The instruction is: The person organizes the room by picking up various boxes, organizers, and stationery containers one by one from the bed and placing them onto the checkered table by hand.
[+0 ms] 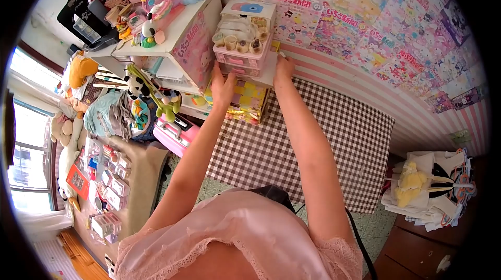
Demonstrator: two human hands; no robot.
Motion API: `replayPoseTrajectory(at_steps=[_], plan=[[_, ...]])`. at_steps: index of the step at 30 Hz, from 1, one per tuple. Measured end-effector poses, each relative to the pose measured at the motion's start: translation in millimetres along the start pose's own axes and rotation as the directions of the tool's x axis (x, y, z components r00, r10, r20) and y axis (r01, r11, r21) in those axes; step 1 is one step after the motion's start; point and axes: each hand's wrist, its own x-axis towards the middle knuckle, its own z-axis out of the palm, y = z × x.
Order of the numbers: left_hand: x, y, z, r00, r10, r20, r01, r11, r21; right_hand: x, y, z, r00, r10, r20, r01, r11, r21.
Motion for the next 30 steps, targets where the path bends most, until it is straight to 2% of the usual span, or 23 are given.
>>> replayPoseTrajectory(at_steps=[5, 8, 10, 14, 16, 18, 21, 25, 27, 30], plan=[[-0.4, 4.7, -1.0, 1.0, -0.008, 0.006, 0.008, 1.0, 0.002, 1.2, -3.2, 0.0, 1.0, 0.016, 0.009, -0.016, 0.999, 0.034], [-8.9, 4.5, -0.4, 1.0, -0.013, 0.008, 0.013, 0.995, 0.1, 1.2, 0.7, -0.3, 0.999, 0.016, 0.03, -0.017, 1.0, 0.026], [-20.4, 2.7, 1.6, 0.97, 0.23, -0.083, -0.18, 0.901, 0.395, 0.4, 0.6, -0.3, 1.0, 0.0, 0.026, -0.001, 1.0, 0.016], [-40.1, 4.0, -4.5, 0.978, 0.21, 0.007, -0.186, 0.849, 0.494, 5.2, 13.3, -6.4, 0.999, -0.02, 0.025, 0.02, 0.999, 0.027], [-42.1, 5.8, -6.8, 0.96, 0.278, 0.042, -0.254, 0.792, 0.555, -2.4, 14.3, -5.8, 0.998, -0.039, 0.039, 0.039, 0.999, 0.012], [-41.4, 10.3, -7.9, 0.963, 0.268, 0.023, -0.237, 0.809, 0.538, -16.8, 15.0, -5.3, 0.986, -0.166, -0.02, 0.164, 0.983, -0.078], [-40.0, 11.1, -8.5, 0.961, 0.276, -0.01, -0.227, 0.81, 0.541, -30.7, 0.6, -5.4, 0.994, -0.085, 0.067, 0.085, 0.996, 0.0], [-39.5, 10.4, -4.1, 0.951, 0.307, -0.045, -0.229, 0.792, 0.565, -24.5, 5.1, -4.5, 0.996, -0.085, 0.01, 0.085, 0.995, -0.048], [-39.1, 10.2, -4.1, 0.954, 0.296, -0.043, -0.222, 0.797, 0.561, -22.2, 7.8, -2.1, 0.986, -0.166, 0.032, 0.168, 0.984, -0.057], [-39.3, 11.9, -2.4, 0.953, 0.296, -0.06, -0.21, 0.793, 0.572, -22.9, 4.7, -2.0, 0.981, -0.192, 0.017, 0.193, 0.977, -0.087]])
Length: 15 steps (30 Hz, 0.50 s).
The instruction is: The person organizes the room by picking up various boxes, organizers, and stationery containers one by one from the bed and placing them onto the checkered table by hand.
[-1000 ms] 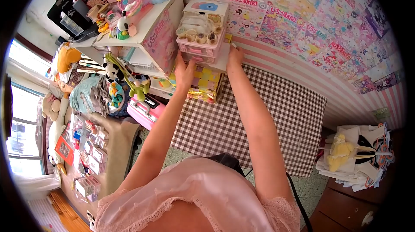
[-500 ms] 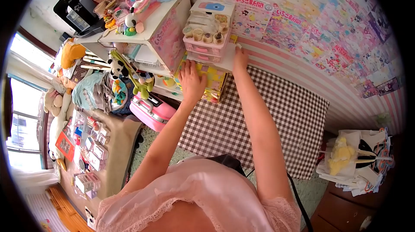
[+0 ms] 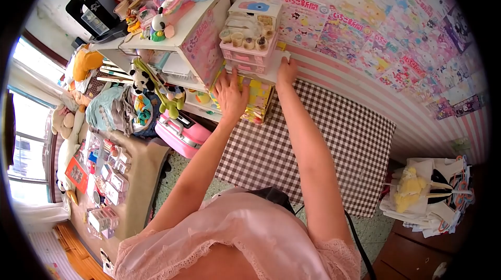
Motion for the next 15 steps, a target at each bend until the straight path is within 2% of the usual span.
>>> replayPoseTrajectory(at_steps=[3, 7, 11, 12, 13, 15], plan=[[1.8, 1.2, -0.4, 1.0, -0.011, -0.011, 0.011, 1.0, -0.005, 4.5, -3.0, -0.4, 0.997, 0.074, 0.005, -0.074, 0.992, 0.102], [1.0, -0.2, 2.2, 1.0, -0.03, -0.001, 0.03, 0.999, -0.042, 5.4, -5.4, -2.4, 0.991, 0.126, 0.04, -0.131, 0.983, 0.132], [2.2, -5.3, 8.6, 0.999, -0.045, 0.002, 0.045, 0.997, -0.065, -4.2, -13.5, -0.7, 0.985, 0.172, -0.01, -0.167, 0.967, 0.193], [4.4, -8.5, 11.8, 0.995, -0.102, 0.003, 0.101, 0.987, -0.128, -3.9, -12.2, -1.0, 0.978, 0.209, -0.026, -0.2, 0.96, 0.196], [6.6, -12.0, 15.0, 0.987, -0.158, 0.009, 0.157, 0.969, -0.188, -4.2, -10.3, -0.3, 0.977, 0.21, -0.031, -0.2, 0.96, 0.198], [10.9, -18.1, 18.7, 0.98, -0.199, 0.027, 0.2, 0.953, -0.226, -5.5, -4.1, 0.8, 0.994, 0.099, -0.039, -0.089, 0.977, 0.196]])
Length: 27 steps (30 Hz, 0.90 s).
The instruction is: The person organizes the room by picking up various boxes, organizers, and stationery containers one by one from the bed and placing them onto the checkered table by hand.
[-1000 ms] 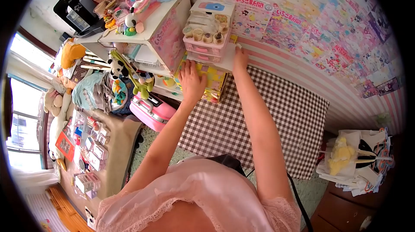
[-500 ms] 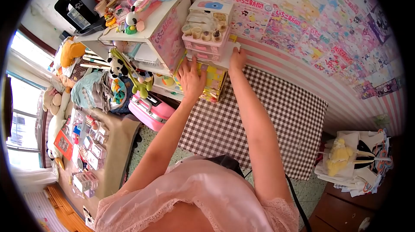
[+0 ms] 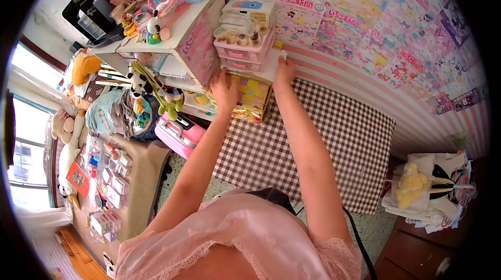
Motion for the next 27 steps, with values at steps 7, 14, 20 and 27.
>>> replayPoseTrajectory(at_steps=[7, 14, 20, 27], plan=[[6.8, -5.6, -2.1, 0.991, -0.123, 0.059, 0.132, 0.972, -0.193, -1.7, 8.0, -5.0, 0.987, -0.138, 0.087, 0.144, 0.987, -0.064], [9.0, -9.0, 7.4, 0.978, -0.197, 0.075, 0.211, 0.92, -0.329, -0.9, 5.1, 5.0, 0.972, -0.221, 0.08, 0.234, 0.945, -0.229], [5.9, -2.6, 3.8, 0.982, -0.154, 0.105, 0.167, 0.978, -0.127, 7.3, 9.1, 12.4, 0.97, -0.24, 0.038, 0.233, 0.872, -0.43], [4.6, 3.2, 0.4, 0.991, -0.083, 0.102, 0.085, 0.996, -0.015, -9.0, -8.4, 12.1, 0.912, -0.409, 0.039, 0.329, 0.668, -0.668]])
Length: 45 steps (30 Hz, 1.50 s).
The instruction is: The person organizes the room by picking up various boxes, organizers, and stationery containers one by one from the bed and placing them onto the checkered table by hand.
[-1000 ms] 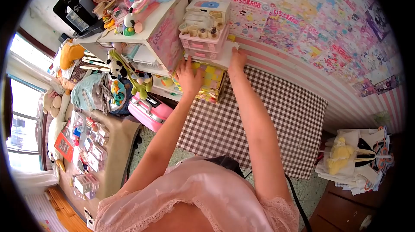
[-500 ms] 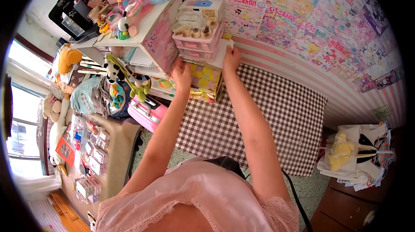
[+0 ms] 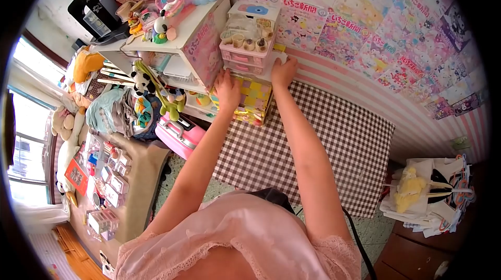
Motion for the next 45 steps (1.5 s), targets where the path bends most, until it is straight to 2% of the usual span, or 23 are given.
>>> replayPoseTrajectory(at_steps=[1, 3, 4, 6, 7, 8, 9, 10, 12, 19, 24, 25, 26, 28, 30, 32, 34, 36, 37, 38, 40, 42, 45], plan=[[-0.1, -0.4, 0.5, 1.0, 0.016, -0.002, -0.016, 1.0, 0.014, -2.4, -1.3, -4.1, 1.0, -0.003, 0.0, 0.003, 1.0, -0.001], [-1.1, -0.3, 2.0, 1.0, 0.02, -0.016, -0.02, 1.0, 0.013, -4.6, -3.6, -8.5, 0.952, -0.302, -0.048, 0.295, 0.948, -0.122], [-1.5, -0.1, 2.7, 0.999, 0.025, -0.026, -0.025, 1.0, 0.014, -3.6, -5.8, -7.1, 0.951, -0.305, -0.046, 0.297, 0.947, -0.123], [-0.8, -0.6, 4.4, 0.999, 0.029, -0.034, -0.028, 0.999, 0.032, -1.4, -11.8, 0.0, 0.912, -0.409, 0.023, 0.396, 0.894, 0.209], [-1.1, -1.0, 5.3, 0.999, 0.036, -0.04, -0.034, 0.998, 0.052, 0.7, -16.0, 5.0, 0.912, -0.409, 0.024, 0.395, 0.895, 0.208], [-1.5, -1.3, 6.1, 0.999, 0.036, -0.038, -0.033, 0.998, 0.052, 3.5, -21.3, 11.2, 0.978, -0.152, 0.144, 0.052, 0.842, 0.538], [-1.5, -0.7, 5.6, 0.999, 0.03, -0.035, -0.029, 0.999, 0.037, 1.6, -30.1, 12.1, 0.939, 0.058, 0.34, -0.306, 0.597, 0.742], [-0.3, 0.1, 5.0, 0.999, 0.026, -0.032, -0.026, 0.999, 0.022, -1.4, -36.7, 9.7, 0.939, 0.059, 0.339, -0.306, 0.594, 0.744], [0.9, 0.6, 2.8, 1.0, 0.014, 0.005, -0.014, 1.0, 0.022, -5.8, -46.6, 3.4, 0.844, 0.043, 0.534, -0.501, 0.415, 0.759], [1.5, 2.1, 2.2, 0.997, -0.032, 0.073, 0.03, 0.999, 0.024, 5.8, -26.0, 33.0, 0.843, -0.073, 0.532, -0.47, 0.38, 0.797], [-0.6, 1.2, 1.0, 0.998, -0.022, 0.062, 0.022, 1.0, 0.0, 3.0, -26.3, 19.6, 0.868, -0.056, 0.493, -0.387, 0.546, 0.743], [1.1, 1.6, 0.5, 0.999, -0.019, 0.047, 0.02, 1.0, -0.025, 8.2, -22.9, 20.6, 0.818, 0.079, 0.57, -0.512, 0.553, 0.657], [1.8, 0.9, -0.8, 0.999, -0.024, 0.029, 0.025, 0.999, -0.022, 5.9, -21.1, 23.0, 0.812, 0.065, 0.58, -0.513, 0.554, 0.656], [-1.7, -6.0, -1.2, 0.996, 0.07, 0.06, -0.066, 0.996, -0.058, -19.6, -35.0, 4.2, 0.846, 0.151, 0.511, -0.452, 0.712, 0.538], [-4.7, -7.3, -5.8, 0.996, 0.094, -0.004, -0.094, 0.993, -0.07, -23.2, -27.1, 5.0, 0.847, 0.044, 0.53, -0.399, 0.711, 0.579], [-10.1, -3.1, -13.6, 0.999, 0.053, 0.004, -0.051, 0.975, -0.217, -20.7, -18.0, 4.7, 0.909, 0.093, 0.406, -0.354, 0.686, 0.636], [-22.9, 10.3, -24.2, 0.999, 0.044, -0.015, -0.047, 0.972, -0.23, -23.3, -21.1, -11.9, 0.876, 0.083, 0.475, -0.379, 0.726, 0.573], [-35.9, 22.3, -29.9, 0.999, 0.038, -0.034, -0.045, 0.969, -0.241, -18.6, -14.2, -16.1, 0.737, -0.218, 0.64, -0.416, 0.6, 0.683], [-43.3, 25.3, -31.4, 0.998, 0.054, -0.041, -0.063, 0.966, -0.249, -24.0, -14.9, -16.9, 0.792, -0.188, 0.58, -0.397, 0.564, 0.724], [-49.7, 27.1, -34.3, 0.996, 0.068, -0.052, -0.079, 0.964, -0.252, -24.3, -9.4, -13.8, 0.776, -0.197, 0.599, -0.41, 0.564, 0.716], [-60.8, 26.7, -38.3, 0.993, 0.05, -0.109, -0.073, 0.973, -0.218, -14.7, 13.2, 3.3, 0.905, -0.068, 0.42, -0.325, 0.524, 0.787], [-75.2, 21.5, -43.3, 0.998, 0.014, -0.057, -0.037, 0.904, -0.427, -12.9, 18.8, 9.3, 0.917, -0.03, 0.397, -0.337, 0.473, 0.814], [-96.2, 21.0, -66.5, 0.996, -0.044, -0.072, 0.012, 0.919, -0.393, -33.0, 11.5, -4.0, 0.99, -0.04, 0.139, -0.067, 0.725, 0.685]])
